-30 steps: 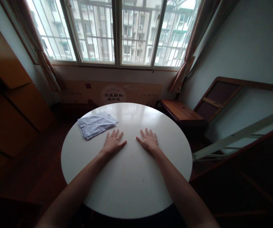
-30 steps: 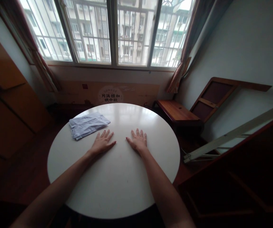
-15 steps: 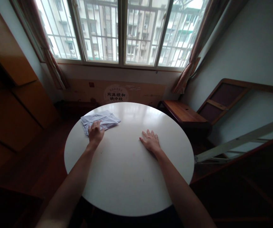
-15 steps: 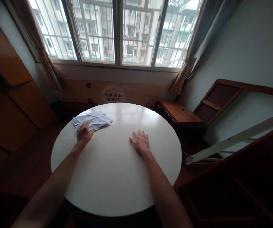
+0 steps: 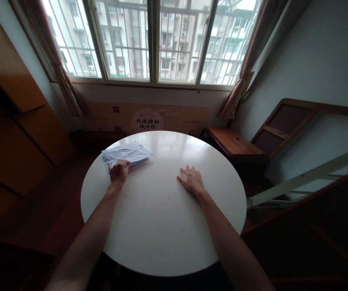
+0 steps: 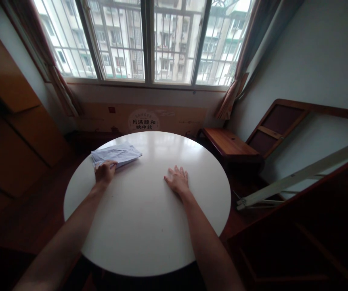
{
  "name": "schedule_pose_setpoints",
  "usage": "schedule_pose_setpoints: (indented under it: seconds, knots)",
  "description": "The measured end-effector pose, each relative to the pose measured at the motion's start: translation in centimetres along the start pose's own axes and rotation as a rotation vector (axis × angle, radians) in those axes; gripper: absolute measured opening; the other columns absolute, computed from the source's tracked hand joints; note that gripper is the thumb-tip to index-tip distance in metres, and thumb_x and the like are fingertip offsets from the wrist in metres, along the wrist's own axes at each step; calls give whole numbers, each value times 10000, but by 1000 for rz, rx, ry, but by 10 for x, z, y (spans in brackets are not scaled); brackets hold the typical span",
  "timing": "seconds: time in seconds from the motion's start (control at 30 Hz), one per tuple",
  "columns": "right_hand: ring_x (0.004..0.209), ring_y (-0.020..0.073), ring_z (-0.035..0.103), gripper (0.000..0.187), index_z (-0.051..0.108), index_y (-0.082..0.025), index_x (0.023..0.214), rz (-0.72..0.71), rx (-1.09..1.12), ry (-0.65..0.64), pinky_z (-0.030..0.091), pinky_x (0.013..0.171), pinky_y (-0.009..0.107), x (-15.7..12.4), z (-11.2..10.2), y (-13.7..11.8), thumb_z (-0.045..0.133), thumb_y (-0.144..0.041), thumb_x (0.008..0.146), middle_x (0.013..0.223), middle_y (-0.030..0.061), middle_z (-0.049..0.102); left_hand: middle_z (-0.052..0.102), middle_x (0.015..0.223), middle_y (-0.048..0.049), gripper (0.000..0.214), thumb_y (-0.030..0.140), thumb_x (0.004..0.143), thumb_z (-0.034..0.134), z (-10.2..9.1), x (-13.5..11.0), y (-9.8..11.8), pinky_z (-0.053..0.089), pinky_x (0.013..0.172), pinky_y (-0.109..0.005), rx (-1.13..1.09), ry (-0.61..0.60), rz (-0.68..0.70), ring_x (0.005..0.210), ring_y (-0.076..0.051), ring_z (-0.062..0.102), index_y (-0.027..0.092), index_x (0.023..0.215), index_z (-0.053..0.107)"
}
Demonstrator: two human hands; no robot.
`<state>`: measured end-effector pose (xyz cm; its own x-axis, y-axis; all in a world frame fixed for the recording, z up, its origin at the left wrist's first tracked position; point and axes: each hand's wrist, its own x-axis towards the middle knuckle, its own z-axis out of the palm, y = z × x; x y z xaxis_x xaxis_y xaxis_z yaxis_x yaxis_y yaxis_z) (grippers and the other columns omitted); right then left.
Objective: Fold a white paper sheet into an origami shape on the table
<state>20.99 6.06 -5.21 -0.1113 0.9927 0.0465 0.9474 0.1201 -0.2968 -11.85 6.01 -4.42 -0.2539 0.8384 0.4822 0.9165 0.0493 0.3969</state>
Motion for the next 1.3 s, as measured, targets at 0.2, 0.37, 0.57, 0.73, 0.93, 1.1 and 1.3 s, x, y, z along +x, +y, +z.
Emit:
schedule_pose_setpoints:
  seconds: [0.2,0.37,0.57,0.73,0.93,1.1,1.3]
  knots:
    - [1277,234,454,490,521,-107,1310,-30,301,401,311,1091,393,8,-12,10,341,-349,924,1348,139,540,711,1032,-55,260,300,905,480,6,-23,51,452,953,-363,-325,-341,497,968,-204,644,232,938,728]
    - [1234,240,512,467,628,-155,1207,-123,361,363,356,1073,403,6,-20,8,317,-367,931,1304,95,589,712,1028,-85,309,380,914,465,6,-51,87,507,834,-321,-546,-636,643,922,-199,662,233,970,732]
    - [1309,191,441,375,638,-255,1208,-259,176,51,325,1101,317,4,0,2,522,-362,868,1348,-7,556,715,1016,-91,346,448,882,518,2,-50,88,509,839,-318,-556,-603,630,906,-199,663,198,1013,718]
    - [1291,193,452,346,653,-287,1178,-225,93,63,287,1107,338,2,2,2,532,-384,869,1345,-18,560,489,1408,-119,527,490,881,494,13,-45,76,287,1096,-485,-186,-482,549,1327,-283,409,211,1327,517]
    - [1246,234,472,282,714,-285,1048,-49,27,132,280,1078,406,-1,-10,7,493,-352,887,1279,3,611,356,1499,-111,520,466,929,385,19,-42,67,190,1133,-510,7,-606,518,1406,-257,276,220,1385,425]
    - [1305,234,399,350,689,-176,1078,-146,27,343,231,1111,396,-6,-9,-10,395,-297,931,1321,102,558,356,1500,-106,525,484,918,409,19,-44,68,166,1133,-546,-65,-592,587,1407,-276,269,239,1381,443]
    - [1433,272,176,621,352,-281,1441,-279,-65,-26,117,1146,474,-13,6,-35,290,-606,916,1555,47,244,257,1538,-120,641,561,932,279,23,-47,72,89,1154,-502,-12,-657,656,1431,-243,209,205,1464,302]
